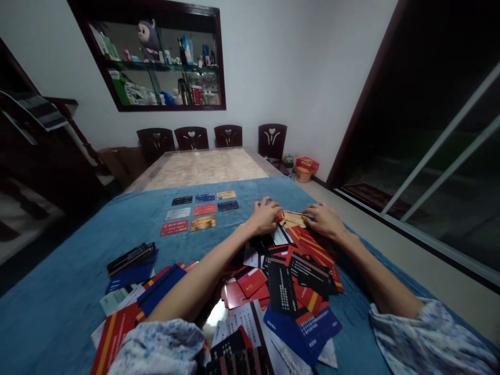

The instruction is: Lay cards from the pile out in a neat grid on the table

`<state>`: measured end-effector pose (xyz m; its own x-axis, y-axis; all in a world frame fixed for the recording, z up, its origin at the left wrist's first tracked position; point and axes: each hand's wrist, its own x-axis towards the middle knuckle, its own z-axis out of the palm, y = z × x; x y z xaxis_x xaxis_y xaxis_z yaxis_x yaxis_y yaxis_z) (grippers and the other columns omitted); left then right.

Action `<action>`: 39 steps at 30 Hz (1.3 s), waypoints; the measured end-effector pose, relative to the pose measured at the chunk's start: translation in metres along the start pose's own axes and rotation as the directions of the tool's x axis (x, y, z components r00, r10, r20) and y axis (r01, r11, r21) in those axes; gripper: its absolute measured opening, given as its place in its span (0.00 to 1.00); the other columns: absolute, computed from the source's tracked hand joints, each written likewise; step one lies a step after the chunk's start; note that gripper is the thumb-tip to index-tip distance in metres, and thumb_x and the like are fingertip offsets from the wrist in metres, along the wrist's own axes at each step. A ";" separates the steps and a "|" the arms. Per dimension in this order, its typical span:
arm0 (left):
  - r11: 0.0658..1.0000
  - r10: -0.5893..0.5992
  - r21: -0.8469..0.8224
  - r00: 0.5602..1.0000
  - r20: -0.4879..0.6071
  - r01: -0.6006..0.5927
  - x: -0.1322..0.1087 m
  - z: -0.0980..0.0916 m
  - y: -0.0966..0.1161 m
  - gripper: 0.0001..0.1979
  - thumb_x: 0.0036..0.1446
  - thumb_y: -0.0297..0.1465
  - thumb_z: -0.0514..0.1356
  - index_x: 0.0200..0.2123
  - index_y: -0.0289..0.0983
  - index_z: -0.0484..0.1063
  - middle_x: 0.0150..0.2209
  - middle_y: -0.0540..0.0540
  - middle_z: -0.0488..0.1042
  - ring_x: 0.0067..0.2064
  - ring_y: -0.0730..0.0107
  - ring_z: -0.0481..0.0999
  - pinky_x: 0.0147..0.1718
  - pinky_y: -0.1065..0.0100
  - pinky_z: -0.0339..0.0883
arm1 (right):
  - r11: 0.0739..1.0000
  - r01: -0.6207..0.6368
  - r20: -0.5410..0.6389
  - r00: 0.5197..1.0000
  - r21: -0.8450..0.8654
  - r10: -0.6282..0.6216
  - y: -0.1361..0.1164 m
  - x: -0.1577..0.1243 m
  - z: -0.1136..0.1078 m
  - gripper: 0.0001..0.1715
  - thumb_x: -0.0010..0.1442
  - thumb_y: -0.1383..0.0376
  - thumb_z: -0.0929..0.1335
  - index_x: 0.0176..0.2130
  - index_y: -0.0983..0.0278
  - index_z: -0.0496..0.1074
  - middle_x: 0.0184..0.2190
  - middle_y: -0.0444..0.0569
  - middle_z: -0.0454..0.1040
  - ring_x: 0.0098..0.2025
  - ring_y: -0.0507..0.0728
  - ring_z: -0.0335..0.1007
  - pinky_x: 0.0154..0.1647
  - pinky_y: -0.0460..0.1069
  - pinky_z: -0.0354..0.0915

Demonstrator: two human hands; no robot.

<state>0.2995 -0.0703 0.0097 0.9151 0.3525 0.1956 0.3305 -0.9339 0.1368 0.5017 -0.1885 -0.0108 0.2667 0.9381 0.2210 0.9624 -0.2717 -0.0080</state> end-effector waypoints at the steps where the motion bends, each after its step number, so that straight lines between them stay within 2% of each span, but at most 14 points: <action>1: 1.000 0.010 0.001 1.000 0.015 -0.010 0.005 0.002 0.004 0.19 0.60 0.27 0.54 0.54 0.42 0.70 0.61 0.43 0.67 0.66 0.47 0.52 0.56 0.42 0.55 | 1.000 -0.004 0.020 1.000 -0.005 0.005 0.001 -0.001 0.001 0.20 0.65 0.59 0.61 0.47 0.59 0.78 0.50 0.52 0.76 0.50 0.64 0.65 0.44 0.55 0.61; 5: 0.999 0.039 0.032 0.994 0.097 -0.043 0.025 0.010 0.018 0.21 0.59 0.26 0.54 0.56 0.42 0.67 0.63 0.43 0.65 0.67 0.46 0.51 0.56 0.39 0.55 | 1.000 -0.017 0.061 0.998 -0.005 0.017 0.005 -0.003 0.010 0.20 0.65 0.60 0.61 0.49 0.57 0.78 0.51 0.51 0.76 0.50 0.65 0.66 0.44 0.55 0.62; 9: 0.996 0.064 0.051 0.979 0.194 -0.075 0.035 0.016 0.025 0.22 0.59 0.25 0.53 0.56 0.42 0.67 0.65 0.43 0.63 0.68 0.45 0.48 0.57 0.37 0.54 | 0.998 0.033 -0.014 0.999 0.048 -0.032 0.009 -0.003 0.021 0.20 0.65 0.61 0.61 0.48 0.56 0.79 0.51 0.52 0.77 0.49 0.65 0.67 0.42 0.55 0.64; 12: 0.998 0.047 0.032 0.974 0.222 -0.055 0.035 0.018 0.023 0.20 0.60 0.25 0.52 0.54 0.43 0.68 0.64 0.43 0.65 0.68 0.43 0.49 0.57 0.34 0.53 | 0.989 0.111 -0.070 0.992 0.097 -0.104 0.011 -0.002 0.026 0.20 0.66 0.62 0.61 0.49 0.56 0.79 0.49 0.51 0.78 0.47 0.63 0.68 0.43 0.55 0.65; 15: 0.999 0.025 0.031 0.976 0.214 -0.032 0.030 0.017 0.016 0.17 0.58 0.25 0.53 0.49 0.42 0.72 0.61 0.43 0.67 0.68 0.43 0.50 0.56 0.35 0.54 | 0.972 0.184 -0.108 0.980 0.148 -0.169 0.008 -0.001 0.027 0.19 0.66 0.62 0.61 0.48 0.57 0.79 0.48 0.51 0.79 0.48 0.62 0.68 0.46 0.55 0.65; 19: 0.999 0.013 0.028 0.981 0.192 -0.019 0.019 0.011 0.006 0.12 0.59 0.25 0.53 0.41 0.40 0.74 0.57 0.43 0.72 0.67 0.43 0.52 0.56 0.37 0.55 | 0.950 0.217 -0.116 0.974 0.223 -0.195 -0.003 0.001 0.027 0.19 0.65 0.62 0.62 0.49 0.57 0.79 0.50 0.50 0.78 0.48 0.63 0.68 0.48 0.57 0.65; 23: 0.998 0.044 0.047 0.985 0.165 -0.052 0.008 0.006 0.000 0.10 0.60 0.27 0.54 0.38 0.39 0.75 0.52 0.42 0.75 0.66 0.44 0.54 0.55 0.41 0.56 | 0.910 0.259 -0.145 0.964 0.325 -0.223 -0.013 0.002 0.027 0.18 0.64 0.64 0.63 0.47 0.58 0.79 0.48 0.50 0.79 0.49 0.61 0.68 0.50 0.57 0.65; 28: 0.979 0.144 0.123 0.981 0.132 -0.161 -0.005 0.001 0.001 0.12 0.62 0.28 0.52 0.39 0.38 0.76 0.51 0.39 0.76 0.65 0.45 0.57 0.55 0.43 0.57 | 0.864 0.325 -0.172 0.945 0.385 -0.279 -0.024 0.003 0.026 0.17 0.65 0.64 0.63 0.45 0.58 0.79 0.45 0.49 0.80 0.49 0.61 0.68 0.51 0.58 0.66; 31: 0.980 0.145 0.116 0.982 0.121 -0.159 -0.013 -0.003 0.004 0.12 0.59 0.27 0.53 0.42 0.38 0.76 0.53 0.39 0.74 0.65 0.45 0.56 0.56 0.44 0.57 | 0.842 0.362 -0.181 0.932 0.399 -0.314 -0.032 0.001 0.023 0.18 0.65 0.65 0.62 0.46 0.56 0.79 0.47 0.48 0.80 0.50 0.62 0.67 0.52 0.59 0.66; 35: 0.972 0.148 0.163 0.980 0.136 -0.169 -0.023 -0.007 0.005 0.20 0.56 0.24 0.55 0.52 0.36 0.71 0.51 0.36 0.75 0.64 0.45 0.57 0.56 0.46 0.57 | 0.819 0.410 -0.195 0.912 0.402 -0.361 -0.044 -0.001 0.020 0.19 0.64 0.68 0.62 0.48 0.57 0.78 0.49 0.49 0.79 0.51 0.61 0.67 0.52 0.59 0.65; 39: 0.959 0.157 0.218 0.980 0.120 -0.180 -0.033 -0.007 0.003 0.19 0.57 0.21 0.52 0.50 0.35 0.71 0.49 0.35 0.76 0.62 0.49 0.60 0.56 0.50 0.56 | 0.776 0.472 -0.223 0.882 0.420 -0.416 -0.056 -0.001 0.017 0.19 0.64 0.69 0.61 0.47 0.60 0.78 0.46 0.52 0.79 0.47 0.59 0.70 0.51 0.56 0.65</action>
<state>0.2686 -0.0843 0.0103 0.9767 0.1917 0.0968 0.2023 -0.9725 -0.1152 0.4481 -0.1710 -0.0271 -0.1764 0.8923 0.4156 0.8942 0.3218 -0.3112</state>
